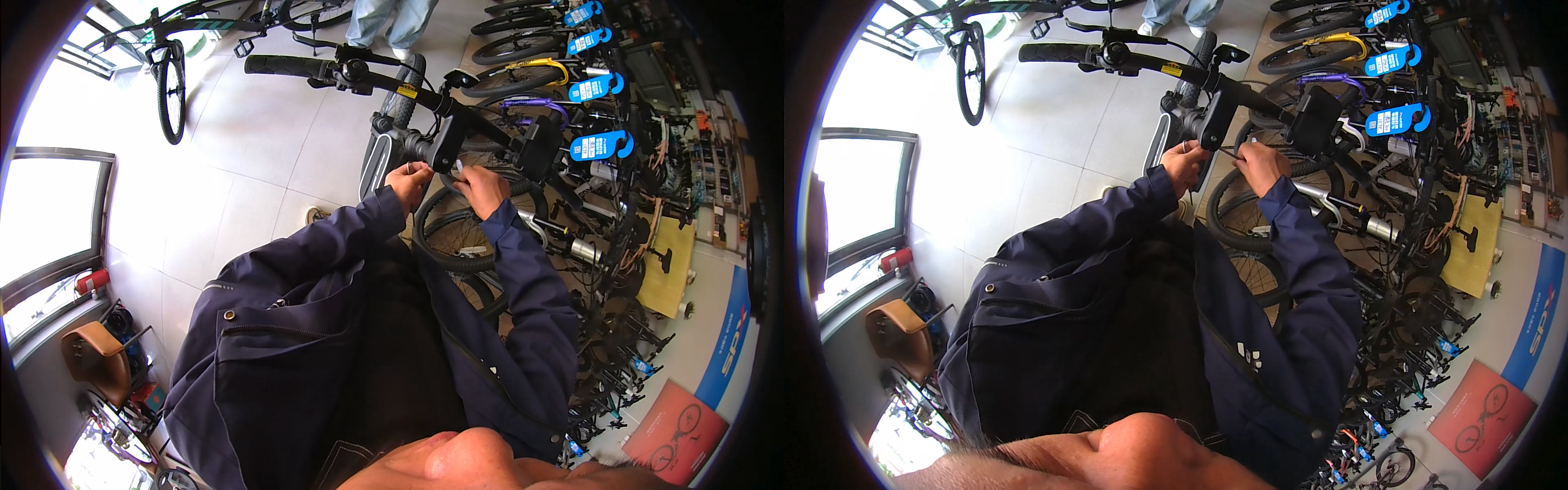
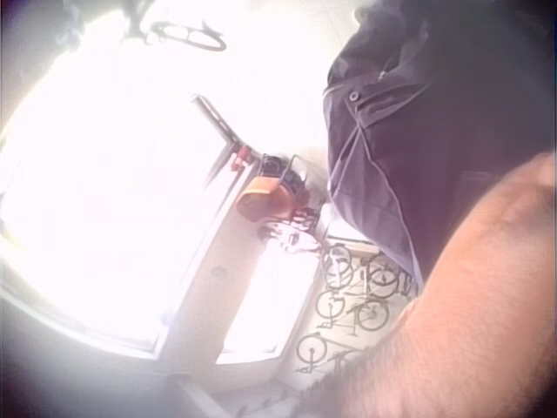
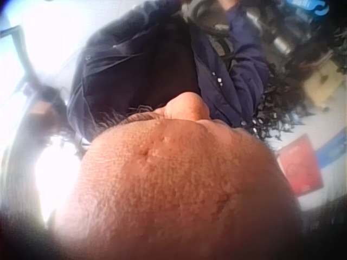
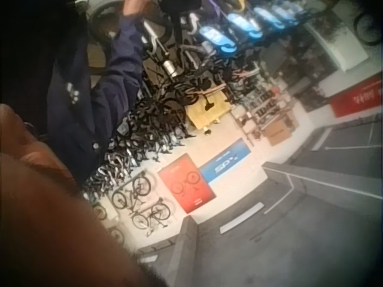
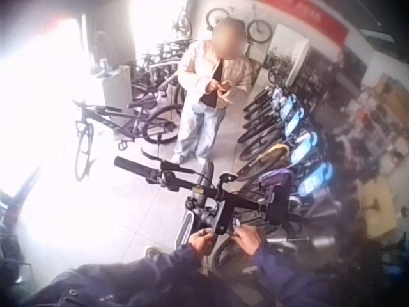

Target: The person uses a small hex key to loosen and tighten bolts on a bicycle handlebar stem and attached bag mount. They repeatedly adjust the position of the handlebar and the mounted bag, checking alignment and fit throughout the process.

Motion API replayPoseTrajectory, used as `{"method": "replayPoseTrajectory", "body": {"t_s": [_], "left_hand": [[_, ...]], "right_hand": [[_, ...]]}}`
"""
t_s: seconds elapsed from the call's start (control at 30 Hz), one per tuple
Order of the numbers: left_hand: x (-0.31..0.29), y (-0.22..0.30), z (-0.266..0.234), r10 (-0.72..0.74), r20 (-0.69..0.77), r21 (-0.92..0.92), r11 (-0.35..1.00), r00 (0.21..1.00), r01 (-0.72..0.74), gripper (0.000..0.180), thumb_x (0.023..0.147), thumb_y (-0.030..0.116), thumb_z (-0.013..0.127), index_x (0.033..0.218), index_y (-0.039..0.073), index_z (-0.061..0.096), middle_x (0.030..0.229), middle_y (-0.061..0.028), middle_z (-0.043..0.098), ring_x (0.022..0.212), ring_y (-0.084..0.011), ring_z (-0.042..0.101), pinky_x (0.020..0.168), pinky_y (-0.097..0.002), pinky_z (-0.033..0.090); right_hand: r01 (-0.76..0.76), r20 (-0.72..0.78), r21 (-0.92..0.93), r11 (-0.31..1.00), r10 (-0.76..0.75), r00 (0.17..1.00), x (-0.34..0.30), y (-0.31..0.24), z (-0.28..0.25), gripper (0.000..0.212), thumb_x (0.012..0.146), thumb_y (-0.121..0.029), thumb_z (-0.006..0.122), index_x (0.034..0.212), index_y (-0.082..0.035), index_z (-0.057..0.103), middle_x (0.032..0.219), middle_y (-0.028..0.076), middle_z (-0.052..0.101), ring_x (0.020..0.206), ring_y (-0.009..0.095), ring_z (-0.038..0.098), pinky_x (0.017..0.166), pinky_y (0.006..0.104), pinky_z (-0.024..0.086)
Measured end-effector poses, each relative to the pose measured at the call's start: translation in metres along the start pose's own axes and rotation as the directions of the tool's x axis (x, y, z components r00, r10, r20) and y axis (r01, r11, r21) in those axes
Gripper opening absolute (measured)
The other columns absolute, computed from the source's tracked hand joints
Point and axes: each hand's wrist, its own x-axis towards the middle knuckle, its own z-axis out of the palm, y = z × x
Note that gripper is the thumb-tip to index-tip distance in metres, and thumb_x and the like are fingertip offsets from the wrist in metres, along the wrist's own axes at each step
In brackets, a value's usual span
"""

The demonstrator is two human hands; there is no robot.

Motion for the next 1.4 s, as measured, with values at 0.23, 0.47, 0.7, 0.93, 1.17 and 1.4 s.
{"method": "replayPoseTrajectory", "body": {"t_s": [0.23,0.47,0.7,0.93,1.17,1.4], "left_hand": [[0.002,-0.002,0.006,0.043,-0.038,0.029,0.999,0.998,-0.042,0.009,0.094,0.018,0.075,0.092,0.01,0.07,0.074,0.0028,0.064,0.045,-0.0045,0.041,0.041,-0.0247,0.028],[-0.009,-0.005,0.001,0.051,-0.007,0.089,0.995,0.999,-0.05,0.009,0.094,0.014,0.074,0.101,0.008,0.073,0.075,0.0042,0.062,0.054,-0.0044,0.046,0.046,-0.0234,0.033],[-0.008,0.0,0.006,0.069,-0.061,0.14,0.988,0.996,-0.06,0.022,0.094,0.019,0.075,0.112,0.008,0.071,0.078,0.0052,0.062,0.05,-0.0034,0.042,0.044,-0.0232,0.029],[-0.001,0.0,0.006,0.054,-0.12,0.066,0.997,0.991,-0.046,0.018,0.094,0.02,0.075,0.106,0.007,0.072,0.081,0.0019,0.067,0.047,-0.0045,0.042,0.042,-0.0251,0.029],[0.001,-0.003,0.009,-0.011,-0.11,-0.021,1.0,0.994,0.009,0.007,0.09,0.015,0.072,0.089,0.009,0.071,0.077,0.0009,0.066,0.046,-0.0047,0.04,0.042,-0.0251,0.029],[0.008,-0.011,0.015,0.101,-0.169,0.107,0.991,0.98,-0.084,0.007,0.087,0.01,0.074,0.091,0.005,0.072,0.079,-0.0013,0.069,0.057,-0.0079,0.054,0.052,-0.0244,0.041]], "right_hand": [[0.015,-0.009,-0.004,1.0,-0.015,1.0,-0.002,0.002,-0.002,0.02,0.083,-0.022,0.08,0.09,-0.01,0.066,0.084,0.009,0.066,0.079,0.034,0.067,0.066,0.0443,0.051],[0.011,0.022,0.077,0.997,-0.013,1.0,-0.017,-0.008,-0.008,0.018,0.085,-0.021,0.078,0.088,-0.009,0.064,0.085,0.01,0.065,0.081,0.036,0.067,0.066,0.0452,0.051],[-0.045,0.014,0.106,0.993,0.044,0.999,-0.018,-0.005,-0.002,0.019,0.086,-0.021,0.078,0.088,-0.008,0.064,0.086,0.01,0.067,0.082,0.035,0.068,0.066,0.0443,0.052],[-0.082,-0.032,0.159,0.984,0.088,0.996,-0.018,0.0,0.005,0.019,0.085,-0.019,0.079,0.09,-0.006,0.066,0.085,0.011,0.068,0.078,0.035,0.068,0.066,0.0435,0.051],[-0.22,-0.014,0.399,0.89,0.246,0.969,-0.028,0.003,0.024,0.017,0.086,-0.015,0.079,0.093,-0.003,0.07,0.084,0.014,0.071,0.077,0.031,0.071,0.066,0.0389,0.053],[-0.293,0.011,0.484,0.825,0.329,0.944,-0.035,-0.002,0.047,0.021,0.089,-0.018,0.078,0.1,-0.001,0.073,0.088,0.015,0.075,0.08,0.027,0.075,0.071,0.0351,0.055]]}}
